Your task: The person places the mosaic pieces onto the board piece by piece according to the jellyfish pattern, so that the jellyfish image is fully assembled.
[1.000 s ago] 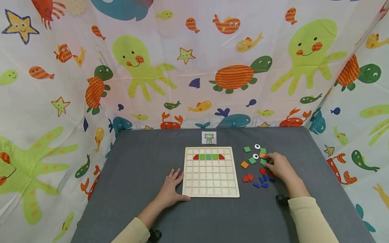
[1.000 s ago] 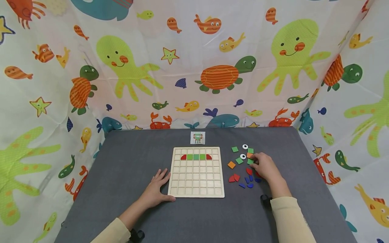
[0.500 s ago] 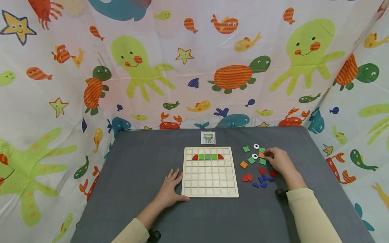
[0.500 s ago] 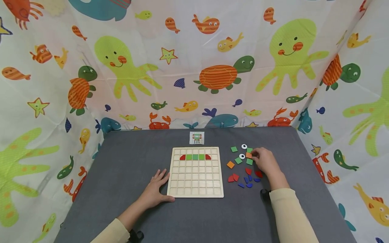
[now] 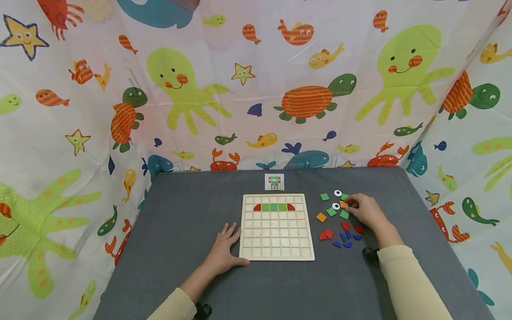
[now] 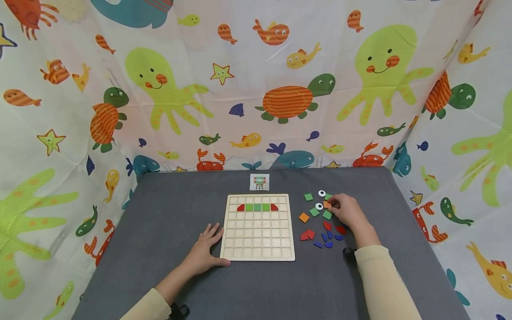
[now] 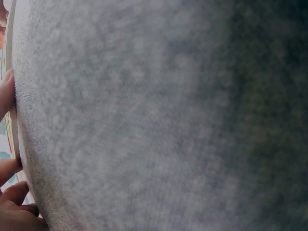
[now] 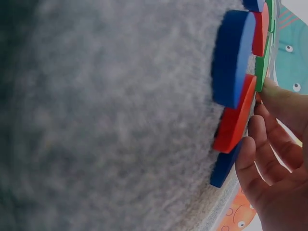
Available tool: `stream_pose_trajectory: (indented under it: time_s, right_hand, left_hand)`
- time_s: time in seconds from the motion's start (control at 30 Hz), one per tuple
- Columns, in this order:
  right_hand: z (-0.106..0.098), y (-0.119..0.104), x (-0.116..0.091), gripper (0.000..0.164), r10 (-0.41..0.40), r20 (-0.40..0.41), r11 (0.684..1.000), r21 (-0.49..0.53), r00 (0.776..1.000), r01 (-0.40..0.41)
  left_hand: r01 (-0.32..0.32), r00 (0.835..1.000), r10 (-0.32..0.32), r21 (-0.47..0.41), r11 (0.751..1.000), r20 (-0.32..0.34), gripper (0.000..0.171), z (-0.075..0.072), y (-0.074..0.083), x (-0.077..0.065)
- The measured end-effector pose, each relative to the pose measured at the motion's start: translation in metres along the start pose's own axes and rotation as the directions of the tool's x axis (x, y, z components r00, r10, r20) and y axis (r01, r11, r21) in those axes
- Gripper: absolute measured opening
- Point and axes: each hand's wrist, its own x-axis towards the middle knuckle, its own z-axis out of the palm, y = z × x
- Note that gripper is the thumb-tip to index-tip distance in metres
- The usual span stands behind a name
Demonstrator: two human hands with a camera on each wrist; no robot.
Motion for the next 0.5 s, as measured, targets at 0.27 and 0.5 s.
stream_pose_trajectory:
  time_s: [0.27, 0.5]
  right_hand:
    - [0.0009, -0.0027, 0.0008, 0.024, 0.005, 0.003, 1.000, -0.004, 1.000, -0.005]
    - [0.0001, -0.0023, -0.0012, 0.026, 0.002, 0.039, 1.000, -0.001, 0.999, -0.002]
  left_hand:
    - [0.009, 1.000, -0.009, 0.004, 1.000, -0.002, 0.115, 0.0009, -0.0006, 0.0004]
    - [0.013, 1.000, -0.013, 0.005, 1.000, -0.002, 0.115, 0.0015, -0.0020, 0.0007]
